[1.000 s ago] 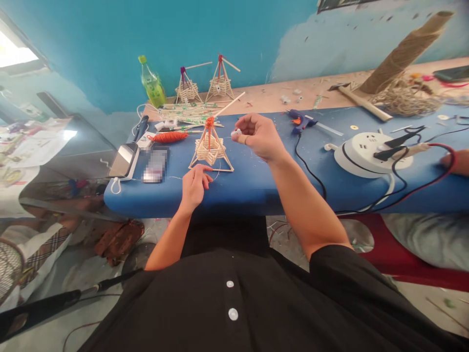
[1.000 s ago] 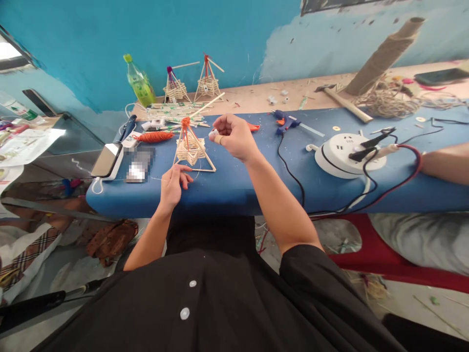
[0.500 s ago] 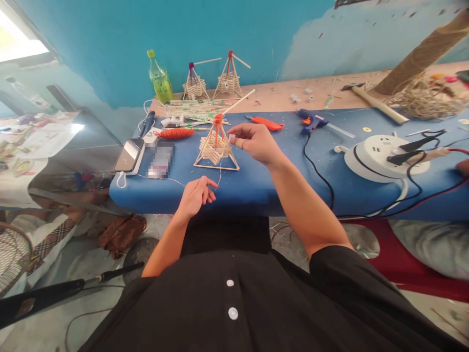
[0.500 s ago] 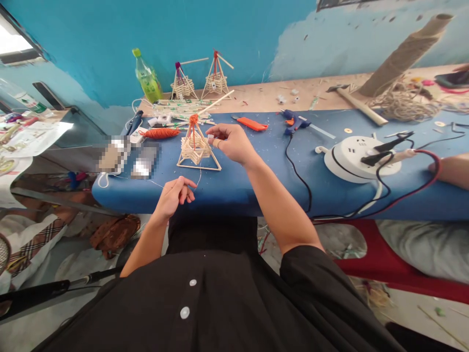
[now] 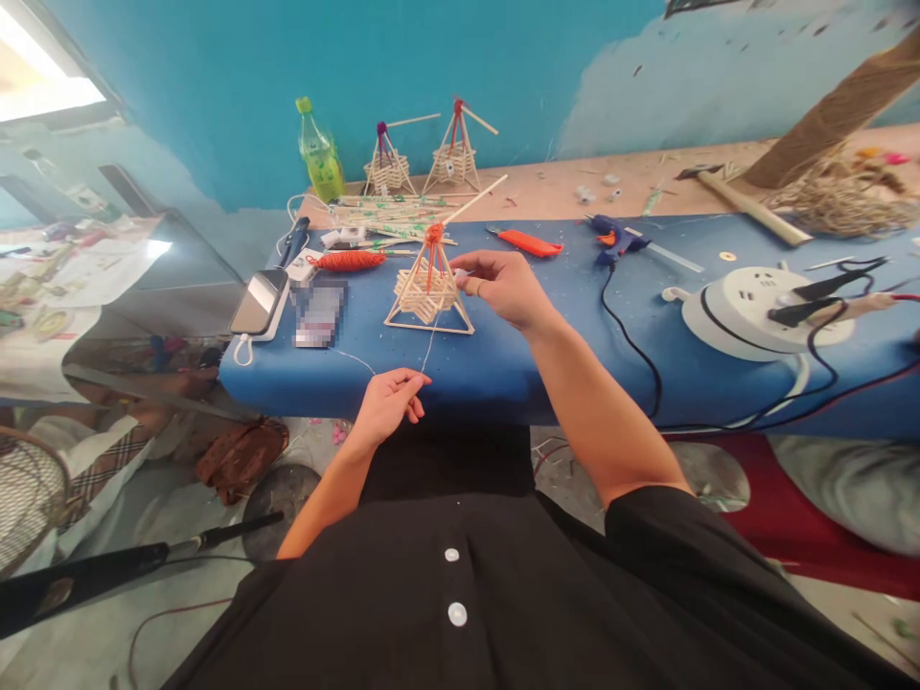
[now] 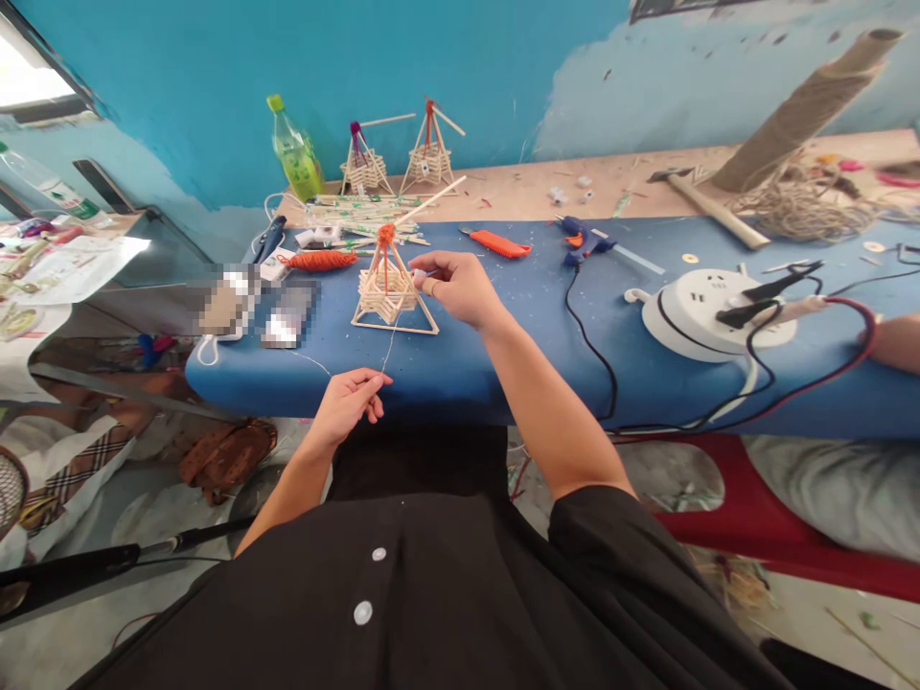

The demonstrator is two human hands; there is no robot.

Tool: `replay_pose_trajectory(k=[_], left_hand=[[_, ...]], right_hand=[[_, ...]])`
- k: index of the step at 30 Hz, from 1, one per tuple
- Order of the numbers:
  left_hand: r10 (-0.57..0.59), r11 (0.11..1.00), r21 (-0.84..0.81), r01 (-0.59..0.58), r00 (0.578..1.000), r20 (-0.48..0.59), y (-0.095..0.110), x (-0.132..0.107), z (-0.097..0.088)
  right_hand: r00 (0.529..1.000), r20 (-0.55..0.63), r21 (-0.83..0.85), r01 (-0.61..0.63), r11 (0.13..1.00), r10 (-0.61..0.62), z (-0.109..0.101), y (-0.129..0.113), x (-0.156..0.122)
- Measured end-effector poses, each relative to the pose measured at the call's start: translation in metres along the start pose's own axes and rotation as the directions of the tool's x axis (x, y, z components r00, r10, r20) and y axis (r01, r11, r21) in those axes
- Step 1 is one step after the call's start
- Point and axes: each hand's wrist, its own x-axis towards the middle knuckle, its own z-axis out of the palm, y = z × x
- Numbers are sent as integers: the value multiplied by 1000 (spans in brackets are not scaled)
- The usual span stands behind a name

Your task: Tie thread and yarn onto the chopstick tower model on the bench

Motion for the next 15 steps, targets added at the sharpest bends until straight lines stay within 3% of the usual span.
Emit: replay_pose_trajectory(k=[4,10,15], left_hand=[[-15,1000,9,15,1000,3,-1,-2,3],[-22,1000,-4,22,1000,2,-3,-6,4],[-18,1000,-10,18,1000,-21,-6,-9,1]], right_hand=[[999,0,-23,45,999,-45,1,-1,-9],[968,-34,-226,235,945,-249,13,1,-31],[961,-55,-289,244,926,-271,17,5,-36]])
